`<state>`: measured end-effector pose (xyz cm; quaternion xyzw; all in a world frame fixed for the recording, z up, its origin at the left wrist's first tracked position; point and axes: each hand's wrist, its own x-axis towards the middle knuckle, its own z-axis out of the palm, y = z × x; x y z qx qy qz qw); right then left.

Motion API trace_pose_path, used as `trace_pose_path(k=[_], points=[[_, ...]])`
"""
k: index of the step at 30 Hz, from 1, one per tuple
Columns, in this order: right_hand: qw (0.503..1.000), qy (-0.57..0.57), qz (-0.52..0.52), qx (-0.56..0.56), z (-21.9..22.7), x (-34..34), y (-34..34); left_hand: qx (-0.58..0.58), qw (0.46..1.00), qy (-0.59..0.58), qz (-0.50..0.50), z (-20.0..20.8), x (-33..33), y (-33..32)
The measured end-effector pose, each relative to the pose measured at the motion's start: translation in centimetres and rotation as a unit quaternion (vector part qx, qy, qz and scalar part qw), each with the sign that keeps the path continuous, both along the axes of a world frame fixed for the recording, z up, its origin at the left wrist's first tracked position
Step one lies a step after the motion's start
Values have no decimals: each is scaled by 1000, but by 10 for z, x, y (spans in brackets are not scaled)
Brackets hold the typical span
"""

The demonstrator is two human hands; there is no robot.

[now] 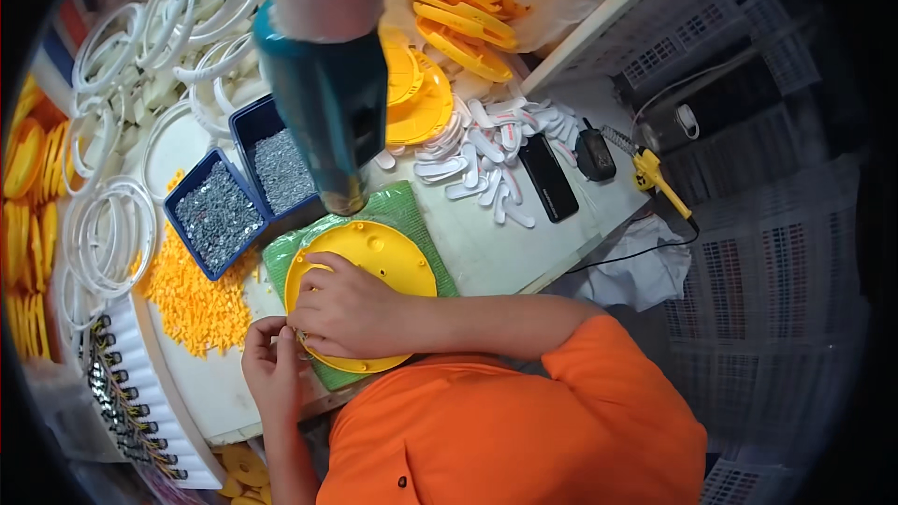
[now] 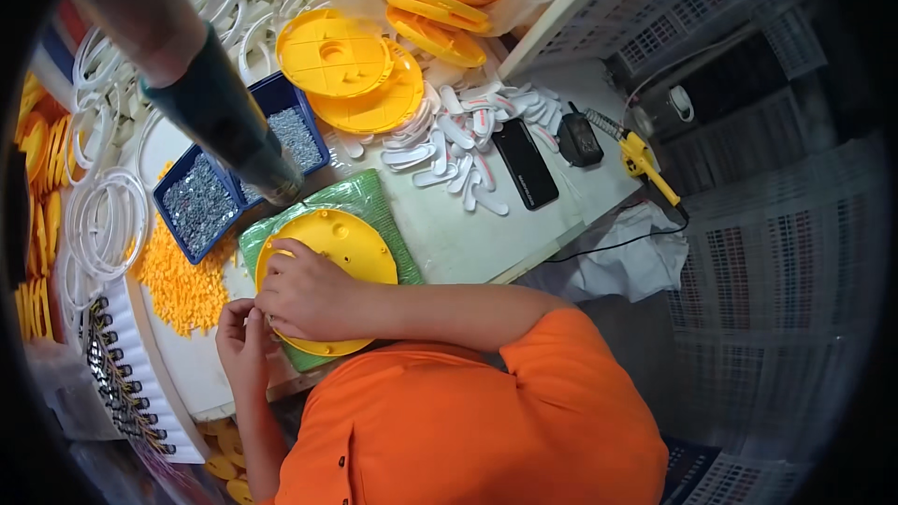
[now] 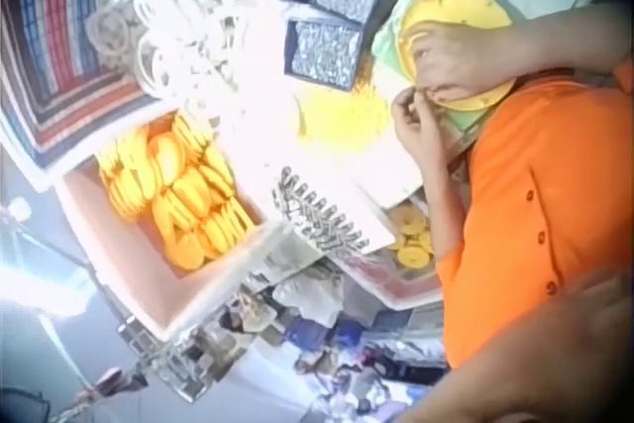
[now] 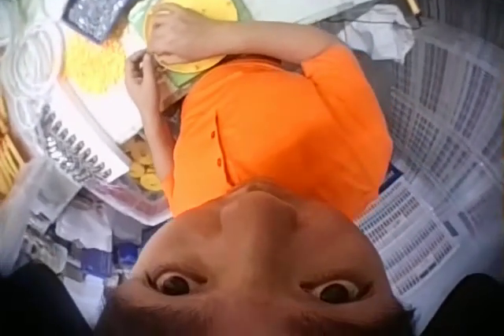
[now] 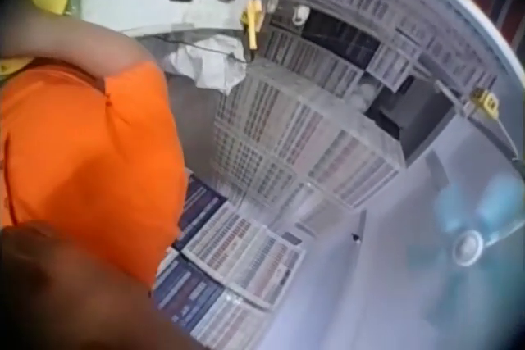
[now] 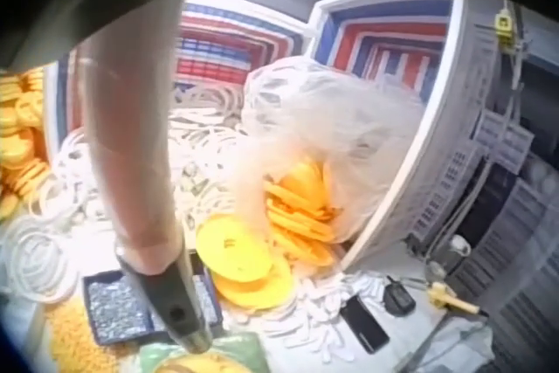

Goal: Assembling yellow plastic toy components using a glue gun and a power screwdriver.

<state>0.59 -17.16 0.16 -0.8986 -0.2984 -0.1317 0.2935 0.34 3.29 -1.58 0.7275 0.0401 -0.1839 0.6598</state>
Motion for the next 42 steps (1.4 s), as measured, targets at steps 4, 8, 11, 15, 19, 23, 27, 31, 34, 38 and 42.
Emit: trace_pose_path(k=[4,8,11,15,19,23,27,31,34,38,42], points=[[1000,-2,-17,-15,0,-2,-2,-12,1000,17,-16,-2,4,-3],[999,18,3,-49,6,-1,-6,6,1000,10,-17,6,4,-6],[998,43,20,38,16,6,-16,2,999,31,-21,9,7,-8],[999,35,-16,37,40,2,-55,135,973,-172,-78,23,10,-12],[995,77,-56,-6,36,-20,-71,219,872,-401,-175,31,22,-14],[990,45,-100,-83,28,-33,-58,248,797,-472,-284,41,34,-16],[993,54,-106,-19,13,-27,-76,300,781,-447,-317,40,34,-15],[965,33,-260,6,6,15,-115,320,778,-447,-304,38,31,-15],[920,54,-352,-166,-2,46,-137,286,802,-443,-283,32,29,-19],[897,77,-387,-197,-30,76,-129,231,869,-410,-156,6,19,-10],[893,25,-411,-183,-27,61,-134,98,948,-299,-49,-20,6,-22]])
